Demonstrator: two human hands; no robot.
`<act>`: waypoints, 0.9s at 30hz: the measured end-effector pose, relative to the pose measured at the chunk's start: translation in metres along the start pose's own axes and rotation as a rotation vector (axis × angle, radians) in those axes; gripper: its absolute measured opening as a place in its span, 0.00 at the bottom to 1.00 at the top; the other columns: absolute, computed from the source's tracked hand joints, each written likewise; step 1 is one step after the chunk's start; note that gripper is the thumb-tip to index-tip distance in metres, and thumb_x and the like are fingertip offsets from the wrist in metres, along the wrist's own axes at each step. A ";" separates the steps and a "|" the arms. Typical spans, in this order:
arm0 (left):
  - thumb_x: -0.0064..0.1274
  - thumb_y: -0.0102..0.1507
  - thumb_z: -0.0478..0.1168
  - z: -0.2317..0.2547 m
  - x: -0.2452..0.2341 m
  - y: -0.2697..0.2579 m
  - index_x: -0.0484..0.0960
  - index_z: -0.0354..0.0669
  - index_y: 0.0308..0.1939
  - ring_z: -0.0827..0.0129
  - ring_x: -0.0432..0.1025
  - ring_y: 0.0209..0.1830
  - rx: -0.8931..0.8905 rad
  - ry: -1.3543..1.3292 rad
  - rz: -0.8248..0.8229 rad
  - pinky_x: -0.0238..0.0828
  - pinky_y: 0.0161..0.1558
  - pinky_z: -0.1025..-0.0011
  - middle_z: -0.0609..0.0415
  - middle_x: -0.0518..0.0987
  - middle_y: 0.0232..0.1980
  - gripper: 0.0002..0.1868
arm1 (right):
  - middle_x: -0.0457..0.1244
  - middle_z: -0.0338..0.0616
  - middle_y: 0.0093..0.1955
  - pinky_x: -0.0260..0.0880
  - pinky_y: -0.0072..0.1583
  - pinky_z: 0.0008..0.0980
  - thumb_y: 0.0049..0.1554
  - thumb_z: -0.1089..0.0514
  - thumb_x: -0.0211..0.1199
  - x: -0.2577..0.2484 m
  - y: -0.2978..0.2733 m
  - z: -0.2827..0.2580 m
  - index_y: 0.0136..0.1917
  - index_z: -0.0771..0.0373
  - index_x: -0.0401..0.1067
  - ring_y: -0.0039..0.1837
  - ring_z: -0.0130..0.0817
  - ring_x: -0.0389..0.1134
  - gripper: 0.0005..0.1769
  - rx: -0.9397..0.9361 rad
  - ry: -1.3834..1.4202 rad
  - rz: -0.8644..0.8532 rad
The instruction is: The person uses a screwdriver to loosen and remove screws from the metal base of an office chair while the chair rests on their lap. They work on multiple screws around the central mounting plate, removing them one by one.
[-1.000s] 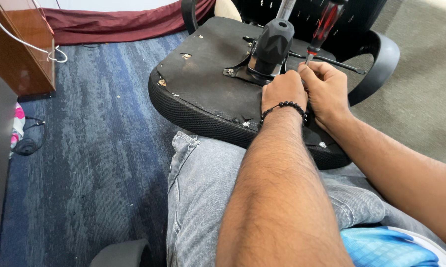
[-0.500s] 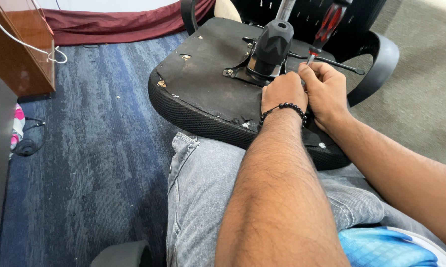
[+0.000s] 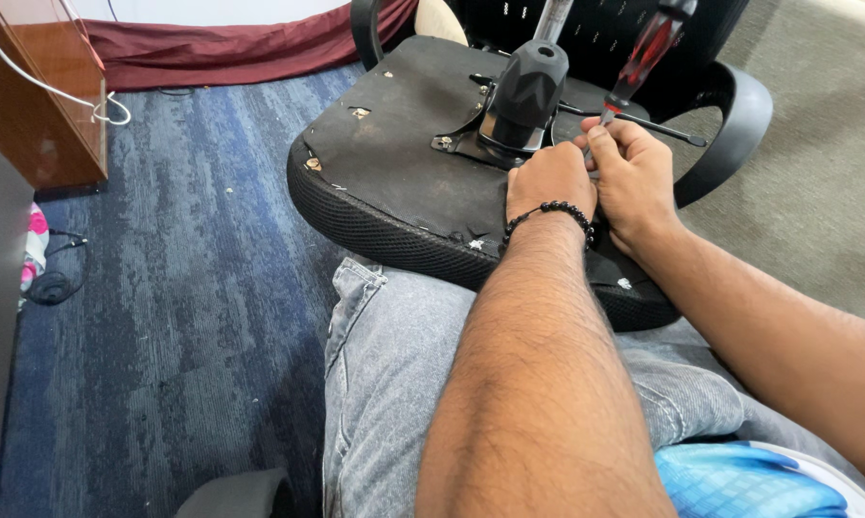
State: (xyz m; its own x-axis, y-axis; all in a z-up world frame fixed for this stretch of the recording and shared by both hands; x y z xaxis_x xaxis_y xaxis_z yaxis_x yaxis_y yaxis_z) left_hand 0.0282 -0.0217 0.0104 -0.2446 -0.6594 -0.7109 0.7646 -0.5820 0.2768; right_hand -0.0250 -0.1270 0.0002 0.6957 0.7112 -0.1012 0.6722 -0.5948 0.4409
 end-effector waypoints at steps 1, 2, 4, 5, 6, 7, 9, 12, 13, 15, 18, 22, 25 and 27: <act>0.51 0.67 0.45 0.000 -0.001 -0.001 0.84 0.47 0.50 0.63 0.78 0.57 -0.008 -0.028 0.005 0.71 0.60 0.62 0.52 0.84 0.53 0.12 | 0.67 0.40 0.50 0.70 0.48 0.20 0.68 0.59 0.58 -0.001 0.001 0.001 0.57 0.68 0.73 0.45 0.19 0.63 0.10 -0.045 -0.007 0.002; 0.50 0.68 0.45 0.000 -0.002 -0.001 0.85 0.46 0.50 0.62 0.78 0.57 -0.016 -0.056 0.010 0.72 0.60 0.62 0.51 0.83 0.55 0.13 | 0.68 0.41 0.51 0.69 0.49 0.20 0.69 0.59 0.58 -0.002 0.002 0.002 0.57 0.69 0.73 0.46 0.20 0.63 0.10 -0.090 -0.014 0.003; 0.50 0.67 0.45 -0.001 -0.010 -0.001 0.85 0.46 0.51 0.60 0.76 0.58 -0.019 -0.107 0.144 0.71 0.59 0.61 0.50 0.81 0.56 0.14 | 0.67 0.42 0.52 0.70 0.49 0.22 0.69 0.59 0.58 -0.006 0.005 0.005 0.56 0.69 0.73 0.46 0.21 0.64 0.10 -0.108 0.014 0.021; 0.53 0.63 0.44 -0.004 -0.016 -0.002 0.84 0.48 0.51 0.59 0.75 0.58 -0.015 -0.130 0.273 0.70 0.58 0.60 0.50 0.80 0.56 0.15 | 0.67 0.42 0.51 0.71 0.48 0.23 0.69 0.59 0.57 -0.008 0.006 0.007 0.56 0.68 0.72 0.45 0.22 0.65 0.10 -0.080 0.048 0.036; 0.55 0.60 0.44 -0.007 -0.022 -0.004 0.84 0.49 0.51 0.58 0.74 0.58 -0.011 -0.154 0.402 0.69 0.58 0.59 0.51 0.80 0.56 0.17 | 0.67 0.42 0.51 0.72 0.47 0.23 0.69 0.58 0.56 -0.011 0.006 0.009 0.56 0.67 0.72 0.45 0.22 0.66 0.09 -0.052 0.081 0.052; 0.54 0.60 0.42 -0.014 -0.024 -0.004 0.85 0.49 0.50 0.59 0.73 0.59 -0.106 -0.193 0.456 0.68 0.59 0.60 0.52 0.80 0.56 0.14 | 0.68 0.42 0.51 0.72 0.47 0.23 0.69 0.58 0.56 -0.012 0.006 0.009 0.57 0.66 0.71 0.46 0.22 0.67 0.09 -0.048 0.093 0.043; 0.52 0.61 0.37 -0.029 -0.027 -0.003 0.87 0.50 0.46 0.61 0.73 0.61 -0.297 -0.271 0.565 0.68 0.61 0.61 0.55 0.79 0.57 0.12 | 0.69 0.42 0.53 0.74 0.49 0.23 0.69 0.58 0.55 -0.010 0.005 0.009 0.58 0.64 0.71 0.49 0.22 0.69 0.09 -0.043 0.117 0.023; 0.54 0.59 0.38 -0.038 -0.021 0.007 0.84 0.49 0.48 0.60 0.73 0.61 -0.303 -0.291 0.474 0.69 0.61 0.61 0.54 0.79 0.57 0.14 | 0.69 0.44 0.55 0.76 0.53 0.23 0.69 0.58 0.56 -0.004 0.003 0.004 0.59 0.66 0.70 0.52 0.25 0.72 0.10 -0.048 0.141 -0.065; 0.54 0.58 0.37 -0.042 -0.022 0.011 0.82 0.47 0.52 0.58 0.72 0.61 -0.290 -0.297 0.492 0.69 0.61 0.61 0.53 0.78 0.59 0.17 | 0.69 0.45 0.54 0.76 0.53 0.23 0.69 0.59 0.57 -0.003 0.002 0.003 0.59 0.66 0.70 0.51 0.25 0.71 0.09 -0.052 0.127 -0.084; 0.54 0.56 0.35 -0.055 -0.027 0.023 0.76 0.45 0.59 0.55 0.71 0.62 -0.261 -0.309 0.530 0.69 0.60 0.61 0.52 0.76 0.64 0.25 | 0.70 0.46 0.54 0.76 0.54 0.24 0.69 0.59 0.59 0.000 -0.001 0.000 0.59 0.66 0.70 0.51 0.27 0.71 0.09 -0.061 0.099 -0.121; 0.53 0.57 0.39 -0.073 -0.043 0.045 0.69 0.47 0.70 0.53 0.72 0.65 -0.056 -0.286 0.558 0.67 0.64 0.59 0.49 0.76 0.68 0.35 | 0.69 0.47 0.53 0.76 0.54 0.24 0.66 0.63 0.61 0.002 -0.002 -0.004 0.58 0.66 0.68 0.51 0.28 0.71 0.09 -0.057 0.110 -0.110; 0.63 0.49 0.58 -0.073 -0.037 0.072 0.54 0.45 0.77 0.55 0.72 0.64 -0.012 -0.214 0.190 0.53 0.70 0.56 0.46 0.79 0.61 0.57 | 0.67 0.49 0.53 0.78 0.55 0.27 0.63 0.67 0.60 -0.005 -0.009 -0.004 0.58 0.65 0.59 0.54 0.30 0.72 0.13 -0.087 0.064 -0.079; 0.65 0.44 0.66 -0.062 -0.037 0.079 0.59 0.55 0.74 0.58 0.72 0.63 0.033 -0.268 0.171 0.42 0.72 0.47 0.52 0.81 0.60 0.58 | 0.64 0.50 0.54 0.80 0.57 0.32 0.63 0.69 0.58 -0.011 -0.012 -0.007 0.59 0.65 0.55 0.57 0.34 0.72 0.15 -0.094 0.068 -0.062; 0.62 0.46 0.67 -0.054 -0.037 0.079 0.67 0.58 0.69 0.61 0.75 0.63 0.019 -0.372 0.187 0.51 0.73 0.52 0.57 0.83 0.58 0.50 | 0.61 0.49 0.55 0.82 0.59 0.36 0.64 0.71 0.56 -0.014 -0.012 -0.014 0.59 0.67 0.53 0.61 0.36 0.73 0.15 -0.116 0.074 -0.056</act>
State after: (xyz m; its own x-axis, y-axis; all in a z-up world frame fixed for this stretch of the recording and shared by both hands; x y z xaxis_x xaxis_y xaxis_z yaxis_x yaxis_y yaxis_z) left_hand 0.1297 -0.0173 0.0231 -0.3038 -0.8796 -0.3660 0.8058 -0.4422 0.3938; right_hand -0.0460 -0.1243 0.0084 0.6343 0.7704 -0.0647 0.6727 -0.5088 0.5371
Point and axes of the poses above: each hand's wrist, its own y-axis towards the middle knuckle, its own x-axis out of the palm, z = x × y, the point moved 4 cm from there along y, towards the middle knuckle
